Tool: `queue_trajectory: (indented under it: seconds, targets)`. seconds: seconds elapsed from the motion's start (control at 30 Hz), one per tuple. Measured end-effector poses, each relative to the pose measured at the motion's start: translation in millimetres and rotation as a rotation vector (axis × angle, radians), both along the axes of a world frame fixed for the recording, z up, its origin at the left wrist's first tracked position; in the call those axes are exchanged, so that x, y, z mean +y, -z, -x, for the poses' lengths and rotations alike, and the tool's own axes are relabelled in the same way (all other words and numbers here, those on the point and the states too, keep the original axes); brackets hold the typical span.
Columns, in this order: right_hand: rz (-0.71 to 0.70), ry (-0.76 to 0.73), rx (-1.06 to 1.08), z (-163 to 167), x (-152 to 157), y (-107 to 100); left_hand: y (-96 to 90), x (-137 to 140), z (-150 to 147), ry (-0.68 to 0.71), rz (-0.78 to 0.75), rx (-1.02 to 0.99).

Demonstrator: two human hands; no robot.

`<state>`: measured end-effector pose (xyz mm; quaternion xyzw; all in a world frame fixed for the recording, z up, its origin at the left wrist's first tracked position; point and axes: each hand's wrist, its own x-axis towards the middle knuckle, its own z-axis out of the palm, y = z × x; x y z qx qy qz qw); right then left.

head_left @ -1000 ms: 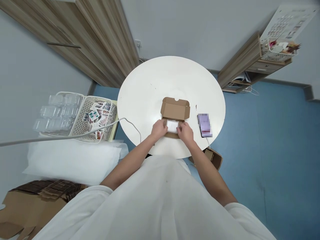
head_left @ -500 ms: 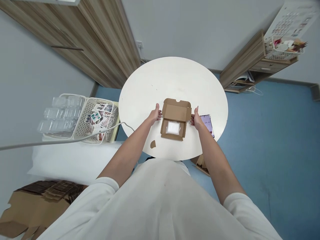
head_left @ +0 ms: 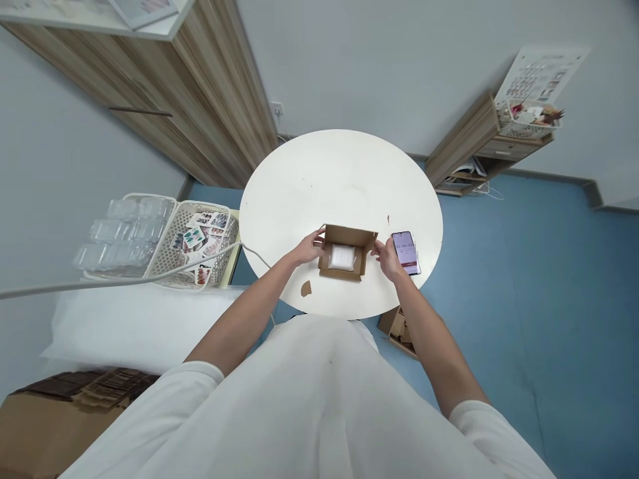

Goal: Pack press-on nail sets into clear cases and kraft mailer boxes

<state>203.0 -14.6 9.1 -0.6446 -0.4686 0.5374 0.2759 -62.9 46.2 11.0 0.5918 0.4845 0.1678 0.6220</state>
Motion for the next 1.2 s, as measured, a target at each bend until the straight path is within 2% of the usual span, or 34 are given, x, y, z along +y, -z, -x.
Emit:
queue_trajectory:
  seconds: [0.2, 0.4, 0.53, 0.63, 0.8, 0.97, 1.07, 1.2]
  targets:
    - [0.041, -0.001, 0.128, 0, -28, 3, 13.1, -19, 12, 0.067, -0.071, -0.049]
    - [0.055, -0.068, 0.061, 5, -40, 0, 11.4, -30, 22, 0.240, -0.259, 0.229]
    - [0.018, -0.110, -0.046, 9, -48, -3, 9.0, -41, 24, 0.355, -0.402, 0.299]
    - [-0.043, -0.163, -0.126, 12, -58, 3, 15.3, -52, 21, 0.323, -0.454, 0.309]
    - [-0.156, -0.262, -0.241, 15, -74, 28, 35.4, -69, 11, 0.187, -0.475, 0.248]
    - [-0.291, -0.200, -0.334, 21, -81, 49, 45.3, -76, 4, 0.101, -0.442, 0.242]
    - [-0.330, -0.125, -0.338, 24, -80, 50, 44.6, -78, 3, 0.088, -0.415, 0.231]
    - [-0.275, -0.080, -0.293, 20, -72, 37, 35.8, -76, 3, 0.050, -0.420, 0.233]
